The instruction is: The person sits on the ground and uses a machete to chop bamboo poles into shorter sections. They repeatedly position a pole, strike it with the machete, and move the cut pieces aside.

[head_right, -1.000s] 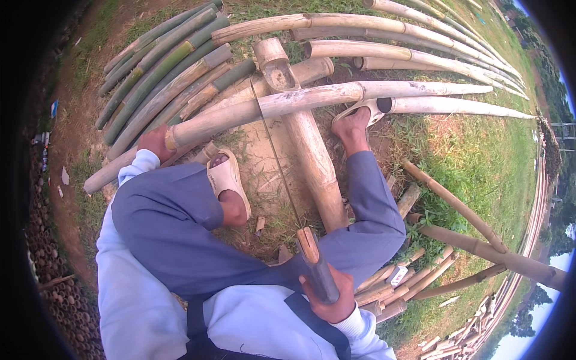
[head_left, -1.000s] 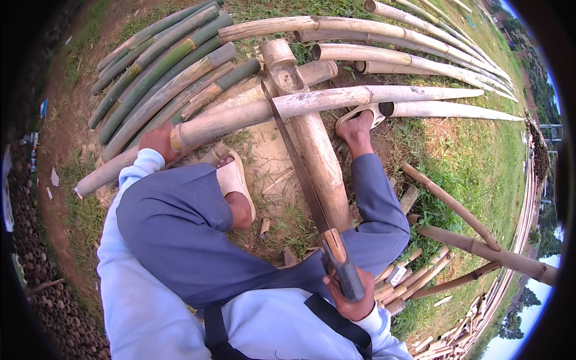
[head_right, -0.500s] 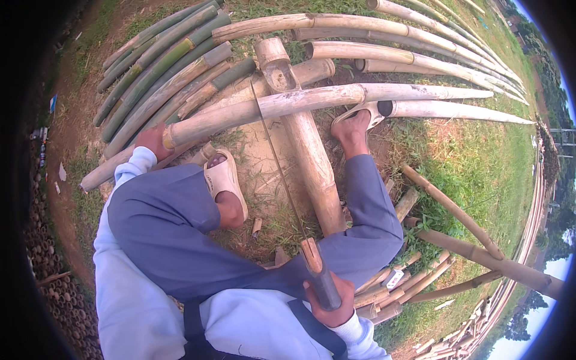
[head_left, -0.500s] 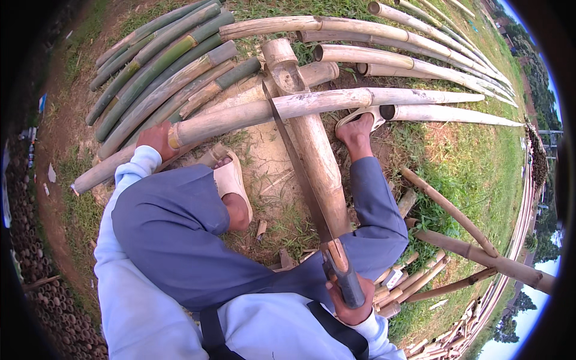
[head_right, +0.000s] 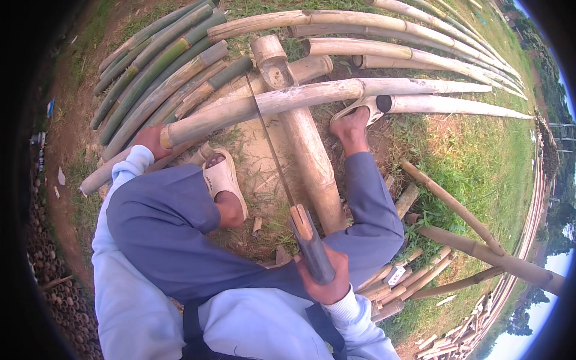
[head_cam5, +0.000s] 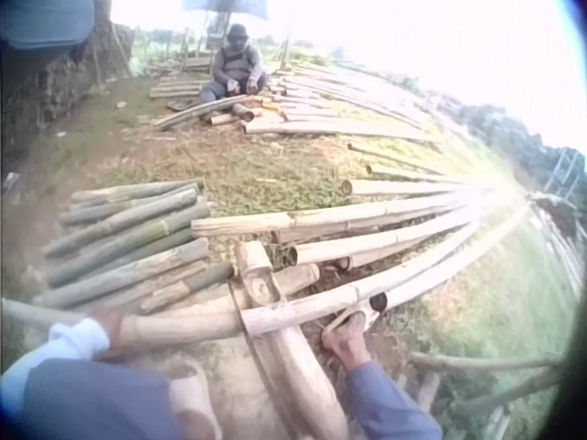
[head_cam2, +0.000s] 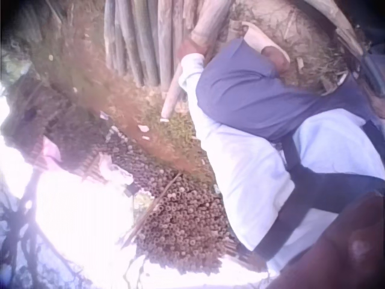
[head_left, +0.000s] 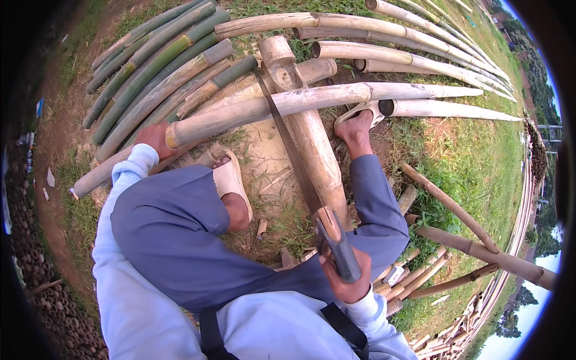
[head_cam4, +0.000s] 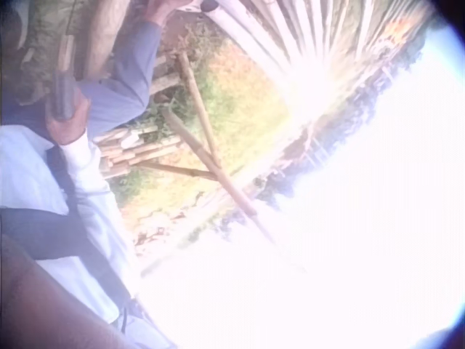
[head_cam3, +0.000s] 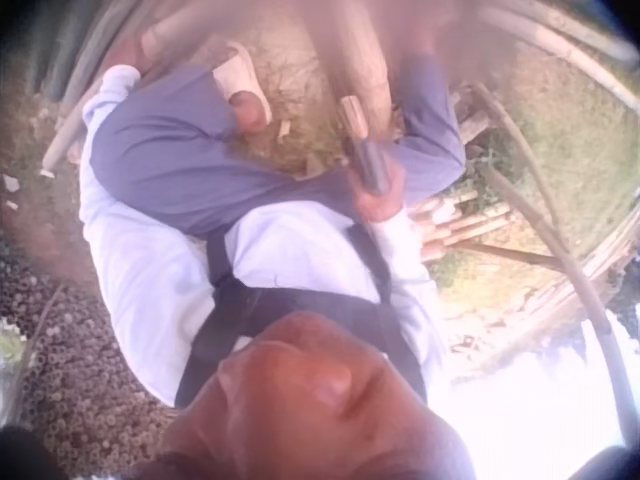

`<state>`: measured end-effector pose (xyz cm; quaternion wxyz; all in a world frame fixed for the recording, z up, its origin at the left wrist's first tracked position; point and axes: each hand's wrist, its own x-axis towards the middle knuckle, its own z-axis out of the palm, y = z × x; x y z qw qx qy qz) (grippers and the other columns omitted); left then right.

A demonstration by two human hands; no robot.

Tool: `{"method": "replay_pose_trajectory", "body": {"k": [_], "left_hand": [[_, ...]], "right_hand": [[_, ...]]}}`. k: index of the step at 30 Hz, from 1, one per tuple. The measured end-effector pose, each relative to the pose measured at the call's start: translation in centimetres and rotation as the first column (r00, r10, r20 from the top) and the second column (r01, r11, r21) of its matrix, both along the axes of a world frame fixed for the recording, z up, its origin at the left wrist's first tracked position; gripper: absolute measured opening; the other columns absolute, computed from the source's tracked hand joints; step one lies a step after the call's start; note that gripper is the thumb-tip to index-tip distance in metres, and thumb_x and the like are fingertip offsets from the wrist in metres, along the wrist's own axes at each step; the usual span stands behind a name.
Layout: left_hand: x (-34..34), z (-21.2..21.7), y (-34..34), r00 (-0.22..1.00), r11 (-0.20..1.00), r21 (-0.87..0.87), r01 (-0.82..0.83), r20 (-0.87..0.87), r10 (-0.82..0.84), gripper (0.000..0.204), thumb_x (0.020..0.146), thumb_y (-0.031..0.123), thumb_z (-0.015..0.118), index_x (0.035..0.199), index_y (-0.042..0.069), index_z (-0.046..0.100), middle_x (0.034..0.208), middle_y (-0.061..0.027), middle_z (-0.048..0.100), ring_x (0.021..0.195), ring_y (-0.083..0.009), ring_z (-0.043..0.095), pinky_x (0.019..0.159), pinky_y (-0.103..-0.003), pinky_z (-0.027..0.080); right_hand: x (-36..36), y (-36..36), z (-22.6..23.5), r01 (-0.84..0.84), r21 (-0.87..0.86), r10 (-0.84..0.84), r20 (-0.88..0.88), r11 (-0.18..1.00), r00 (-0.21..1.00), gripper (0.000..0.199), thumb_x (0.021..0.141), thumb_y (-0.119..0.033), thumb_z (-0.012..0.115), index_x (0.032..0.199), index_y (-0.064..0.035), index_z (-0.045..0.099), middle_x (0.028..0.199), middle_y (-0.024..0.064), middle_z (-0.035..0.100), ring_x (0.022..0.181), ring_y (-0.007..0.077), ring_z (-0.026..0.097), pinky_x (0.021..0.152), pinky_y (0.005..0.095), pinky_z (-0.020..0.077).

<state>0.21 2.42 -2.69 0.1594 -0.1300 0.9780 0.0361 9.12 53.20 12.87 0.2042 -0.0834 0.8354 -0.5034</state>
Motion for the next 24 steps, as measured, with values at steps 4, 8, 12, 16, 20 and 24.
{"method": "replay_pose_trajectory", "body": {"k": [4,8,12,16,20,24], "left_hand": [[0.7,-0.3,0.1,0.999,0.999,-0.044,0.021,0.047,-0.019,0.067,0.064,0.039,0.083,0.119,0.007,0.062,0.107,-0.0227,0.072,0.096,-0.0422,0.07,0.086,-0.05,0.056],[1.3,-0.3,0.3,1.0,0.991,-0.131,0.005,0.01,-0.004,0.067,0.067,0.038,0.083,0.121,0.007,0.058,0.108,-0.0217,0.072,0.096,-0.0411,0.07,0.087,-0.048,0.056],[0.9,-0.4,1.5,0.998,0.996,-0.085,0.019,-0.054,-0.024,0.064,0.07,0.043,0.086,0.115,0.006,0.058,0.104,-0.0218,0.073,0.098,-0.0413,0.07,0.088,-0.049,0.055],[2.0,-0.1,1.2,0.997,0.993,-0.118,-0.001,-0.08,-0.008,0.063,0.071,0.042,0.085,0.116,0.006,0.058,0.103,-0.0216,0.073,0.097,-0.0413,0.07,0.088,-0.049,0.055],[2.1,0.6,0.6,0.999,0.995,-0.098,-0.013,-0.03,0.01,0.063,0.07,0.039,0.085,0.117,0.006,0.058,0.102,-0.0219,0.073,0.097,-0.041,0.071,0.089,-0.049,0.055],[1.7,0.3,0.5,1.0,0.998,-0.059,-0.007,-0.001,0.007,0.065,0.071,0.04,0.084,0.12,0.006,0.058,0.102,-0.0228,0.073,0.098,-0.0411,0.071,0.089,-0.05,0.055]], "right_hand": [[-4.5,-3.7,-2.4,0.013,-0.084,-0.014,-0.004,0.996,1.0,0.016,0.089,-0.004,0.073,0.096,0.0031,0.061,0.072,0.0084,0.059,0.068,0.0132,0.048,0.064,0.0315,0.0468],[0.7,-0.7,0.7,0.003,0.023,-0.004,0.044,1.0,0.999,0.029,0.087,-0.001,0.073,0.115,0.0004,0.068,0.079,0.0105,0.068,0.074,0.0134,0.067,0.071,0.0294,0.0518],[-0.3,-0.6,0.5,0.052,-0.005,-0.052,-0.006,0.999,0.999,0.027,0.086,0.0,0.071,0.113,0.0001,0.069,0.079,0.0109,0.068,0.073,0.0139,0.067,0.07,0.0299,0.0522],[-7.3,-6.2,-5.3,0.027,-0.114,-0.027,0.004,0.993,1.0,0.013,0.088,-0.003,0.072,0.093,0.0021,0.061,0.073,0.0081,0.059,0.069,0.0147,0.054,0.066,0.0326,0.048],[-0.6,-0.8,-2.1,-0.016,-0.048,0.019,0.057,0.999,0.998,0.022,0.086,-0.001,0.073,0.106,0.002,0.066,0.075,0.008,0.064,0.069,0.0122,0.061,0.067,0.0299,0.0507],[3.8,2.2,1.6,-0.002,0.027,0.001,0.029,1.0,1.0,0.029,0.085,0.0,0.074,0.113,0.0034,0.068,0.077,0.0092,0.067,0.068,0.0101,0.064,0.064,0.0273,0.0506]]}}
